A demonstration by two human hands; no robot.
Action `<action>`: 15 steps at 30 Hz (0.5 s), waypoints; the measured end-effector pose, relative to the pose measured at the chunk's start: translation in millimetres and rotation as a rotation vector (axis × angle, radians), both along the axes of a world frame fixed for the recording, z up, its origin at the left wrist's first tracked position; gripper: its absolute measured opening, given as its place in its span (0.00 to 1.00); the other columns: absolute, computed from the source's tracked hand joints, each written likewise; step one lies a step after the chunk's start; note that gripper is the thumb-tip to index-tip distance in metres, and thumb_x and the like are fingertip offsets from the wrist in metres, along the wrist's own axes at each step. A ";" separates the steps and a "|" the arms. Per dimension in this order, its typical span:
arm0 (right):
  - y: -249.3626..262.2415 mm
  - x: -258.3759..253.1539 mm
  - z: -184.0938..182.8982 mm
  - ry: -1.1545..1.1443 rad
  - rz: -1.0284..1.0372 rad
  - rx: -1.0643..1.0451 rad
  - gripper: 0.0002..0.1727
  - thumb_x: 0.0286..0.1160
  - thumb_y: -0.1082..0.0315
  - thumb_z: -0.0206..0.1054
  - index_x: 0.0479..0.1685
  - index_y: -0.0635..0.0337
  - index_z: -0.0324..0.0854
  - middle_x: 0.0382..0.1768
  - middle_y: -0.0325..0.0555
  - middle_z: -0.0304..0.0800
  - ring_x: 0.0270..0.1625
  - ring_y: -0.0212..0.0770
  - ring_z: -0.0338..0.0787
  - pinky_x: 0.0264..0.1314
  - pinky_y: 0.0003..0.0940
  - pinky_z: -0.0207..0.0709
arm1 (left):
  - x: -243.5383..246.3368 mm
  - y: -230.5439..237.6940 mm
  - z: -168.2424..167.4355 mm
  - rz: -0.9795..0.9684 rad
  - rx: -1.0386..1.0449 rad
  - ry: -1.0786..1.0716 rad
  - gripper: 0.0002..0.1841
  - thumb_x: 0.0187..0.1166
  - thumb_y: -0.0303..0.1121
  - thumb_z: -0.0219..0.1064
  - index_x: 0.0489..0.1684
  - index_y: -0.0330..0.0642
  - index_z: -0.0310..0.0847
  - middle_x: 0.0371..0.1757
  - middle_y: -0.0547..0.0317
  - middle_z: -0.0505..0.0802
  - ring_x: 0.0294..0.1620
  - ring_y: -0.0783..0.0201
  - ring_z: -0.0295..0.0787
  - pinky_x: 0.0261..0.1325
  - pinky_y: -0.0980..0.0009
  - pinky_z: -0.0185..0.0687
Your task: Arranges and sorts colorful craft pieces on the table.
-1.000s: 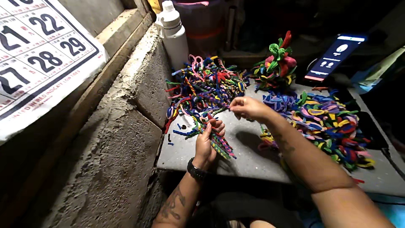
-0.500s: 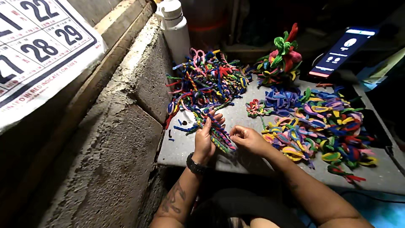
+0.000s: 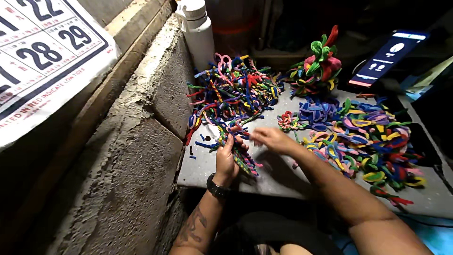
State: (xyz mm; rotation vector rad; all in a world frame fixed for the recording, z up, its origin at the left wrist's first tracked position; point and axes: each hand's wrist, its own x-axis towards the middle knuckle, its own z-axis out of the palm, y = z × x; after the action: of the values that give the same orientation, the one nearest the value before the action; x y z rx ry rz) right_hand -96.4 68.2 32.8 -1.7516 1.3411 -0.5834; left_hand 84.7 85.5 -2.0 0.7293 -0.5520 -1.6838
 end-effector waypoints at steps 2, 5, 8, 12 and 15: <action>-36.6 -1.6 3.1 0.074 -0.173 -0.218 0.18 0.91 0.60 0.57 0.57 0.67 0.86 0.49 0.59 0.91 0.52 0.54 0.91 0.61 0.57 0.81 | 0.6 1.1 -1.7 -0.021 -0.005 0.017 0.19 0.96 0.35 0.40 0.68 0.41 0.77 0.32 0.58 0.90 0.30 0.66 0.90 0.42 0.69 0.90; -88.9 4.0 -1.6 0.148 -0.338 -0.399 0.15 0.85 0.66 0.61 0.60 0.66 0.86 0.62 0.64 0.85 0.66 0.61 0.85 0.69 0.60 0.76 | 1.2 5.4 0.3 -0.036 -0.001 0.035 0.19 0.96 0.33 0.40 0.66 0.39 0.78 0.34 0.56 0.91 0.31 0.65 0.91 0.42 0.69 0.91; -111.9 15.1 -5.1 0.249 -0.346 -0.355 0.16 0.84 0.66 0.62 0.63 0.59 0.88 0.72 0.63 0.79 0.72 0.62 0.82 0.71 0.61 0.76 | 6.9 6.9 0.3 -0.030 -0.001 0.035 0.19 0.96 0.33 0.40 0.64 0.38 0.78 0.33 0.56 0.90 0.32 0.65 0.90 0.43 0.69 0.91; -113.1 20.3 -0.7 0.276 -0.329 -0.241 0.19 0.88 0.66 0.56 0.70 0.62 0.84 0.79 0.60 0.75 0.77 0.59 0.79 0.76 0.58 0.73 | 10.8 5.4 -3.8 -0.016 0.027 0.027 0.20 0.96 0.34 0.40 0.67 0.39 0.78 0.33 0.58 0.90 0.31 0.66 0.90 0.42 0.69 0.91; -100.1 6.8 13.7 0.185 -0.337 -0.256 0.21 0.90 0.67 0.53 0.72 0.66 0.81 0.79 0.60 0.75 0.78 0.58 0.78 0.80 0.57 0.70 | 7.3 4.9 -4.2 -0.021 0.050 0.040 0.20 0.96 0.34 0.39 0.65 0.39 0.78 0.32 0.58 0.90 0.30 0.66 0.90 0.42 0.69 0.91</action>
State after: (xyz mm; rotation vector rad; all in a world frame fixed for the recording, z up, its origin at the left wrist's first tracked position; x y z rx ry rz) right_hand -89.6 -32.0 46.6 -1.8272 1.7760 -0.8247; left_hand 92.0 90.4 -6.2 0.7260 -0.4924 -1.7337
